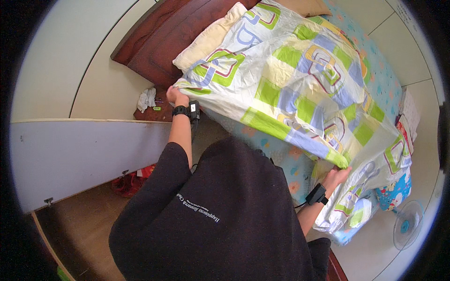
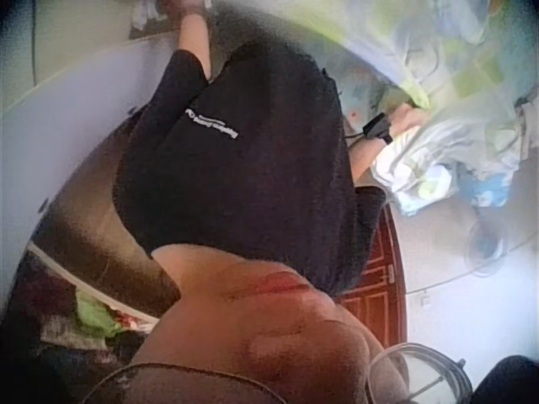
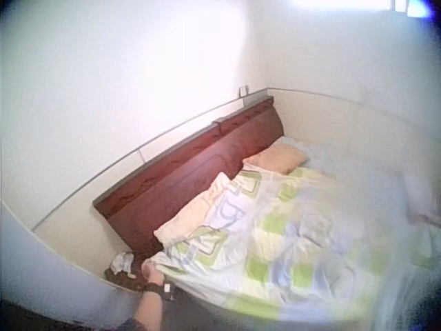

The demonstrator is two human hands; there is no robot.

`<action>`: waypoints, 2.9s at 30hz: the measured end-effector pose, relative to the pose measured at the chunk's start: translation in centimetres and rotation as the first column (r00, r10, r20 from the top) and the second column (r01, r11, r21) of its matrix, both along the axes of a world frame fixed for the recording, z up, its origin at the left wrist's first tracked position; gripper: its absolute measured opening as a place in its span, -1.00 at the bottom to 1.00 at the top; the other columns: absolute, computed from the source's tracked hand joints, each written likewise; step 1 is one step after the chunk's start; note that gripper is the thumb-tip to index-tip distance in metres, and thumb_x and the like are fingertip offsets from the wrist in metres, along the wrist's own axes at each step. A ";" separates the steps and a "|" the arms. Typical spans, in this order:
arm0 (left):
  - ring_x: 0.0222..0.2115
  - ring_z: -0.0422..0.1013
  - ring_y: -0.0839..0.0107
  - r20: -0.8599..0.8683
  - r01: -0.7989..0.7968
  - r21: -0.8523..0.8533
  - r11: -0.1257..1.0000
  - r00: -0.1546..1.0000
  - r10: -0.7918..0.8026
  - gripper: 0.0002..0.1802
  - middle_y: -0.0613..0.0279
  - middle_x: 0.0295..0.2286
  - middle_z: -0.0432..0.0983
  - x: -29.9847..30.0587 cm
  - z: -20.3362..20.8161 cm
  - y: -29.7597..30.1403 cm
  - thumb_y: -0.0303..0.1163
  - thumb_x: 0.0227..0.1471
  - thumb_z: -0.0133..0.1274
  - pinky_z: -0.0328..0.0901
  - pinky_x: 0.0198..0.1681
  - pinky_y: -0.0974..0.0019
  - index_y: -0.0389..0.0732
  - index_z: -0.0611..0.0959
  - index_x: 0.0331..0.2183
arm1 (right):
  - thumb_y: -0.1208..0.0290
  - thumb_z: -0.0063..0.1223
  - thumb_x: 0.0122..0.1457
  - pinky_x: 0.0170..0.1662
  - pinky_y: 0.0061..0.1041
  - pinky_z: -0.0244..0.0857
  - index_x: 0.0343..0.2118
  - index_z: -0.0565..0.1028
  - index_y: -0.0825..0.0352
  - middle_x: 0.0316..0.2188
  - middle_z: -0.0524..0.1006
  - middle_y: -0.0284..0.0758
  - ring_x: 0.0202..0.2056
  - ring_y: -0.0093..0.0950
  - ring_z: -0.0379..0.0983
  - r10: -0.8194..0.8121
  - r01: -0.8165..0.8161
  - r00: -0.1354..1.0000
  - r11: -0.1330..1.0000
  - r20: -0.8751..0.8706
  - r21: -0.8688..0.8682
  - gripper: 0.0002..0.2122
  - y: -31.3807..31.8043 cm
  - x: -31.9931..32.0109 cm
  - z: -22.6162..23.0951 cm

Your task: The person folds a patterned duvet cover on a bed, repeatedly spreading the fabric across the mattress and aligning the edges by hand before performing several folds.

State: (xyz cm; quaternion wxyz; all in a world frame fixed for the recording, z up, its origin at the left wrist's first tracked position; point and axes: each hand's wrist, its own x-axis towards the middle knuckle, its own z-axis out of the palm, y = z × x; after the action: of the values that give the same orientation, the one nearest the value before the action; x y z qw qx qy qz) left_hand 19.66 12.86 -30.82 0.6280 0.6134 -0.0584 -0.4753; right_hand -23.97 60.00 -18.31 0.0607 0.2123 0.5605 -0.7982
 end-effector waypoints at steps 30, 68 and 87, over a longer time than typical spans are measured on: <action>-0.53 0.31 0.04 0.965 0.997 -0.045 -0.065 0.027 -0.261 -0.53 -0.18 -0.55 0.32 -28.1 21.1 11.3 -0.50 -0.09 -0.25 0.17 -0.44 0.20 -0.26 0.21 -0.05 | 0.38 0.03 -0.09 -0.26 -0.46 0.18 -0.09 0.16 0.38 -0.43 0.41 -0.18 -0.38 -0.37 0.33 0.911 -0.597 -0.200 0.178 -0.360 0.783 -0.52 -26.1 7.1 0.2; -0.70 0.25 0.22 0.968 0.987 -0.161 0.017 0.162 -0.194 -0.91 0.10 -0.71 0.27 -31.2 20.4 10.1 -0.53 -0.30 -0.06 0.14 -0.63 0.32 -0.28 0.34 -0.63 | 0.32 -0.03 -0.02 -0.20 -0.55 0.12 -0.15 0.18 0.46 -0.39 0.34 -0.27 -0.35 -0.46 0.26 0.879 -0.682 0.432 0.464 -0.200 0.565 -0.58 -19.7 4.0 5.9; -0.63 0.26 0.22 0.929 0.915 -0.363 -0.176 0.371 0.011 -0.92 0.11 -0.62 0.30 -32.4 29.9 11.0 -0.59 -0.41 -0.05 0.17 -0.58 0.35 -0.28 0.41 -0.64 | 0.61 -0.08 -0.15 -0.45 -0.46 0.19 -0.13 0.06 0.30 -0.56 0.33 -0.23 -0.49 -0.32 0.33 0.725 -0.111 0.438 0.631 -0.532 0.768 -0.53 -21.0 3.0 1.3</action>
State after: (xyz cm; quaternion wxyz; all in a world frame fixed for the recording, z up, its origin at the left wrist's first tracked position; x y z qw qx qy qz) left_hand -12.73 23.84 -0.93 0.4986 0.0724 -0.8238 -0.2597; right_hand -20.93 39.04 -17.04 -0.0660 -0.3295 0.7892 -0.5141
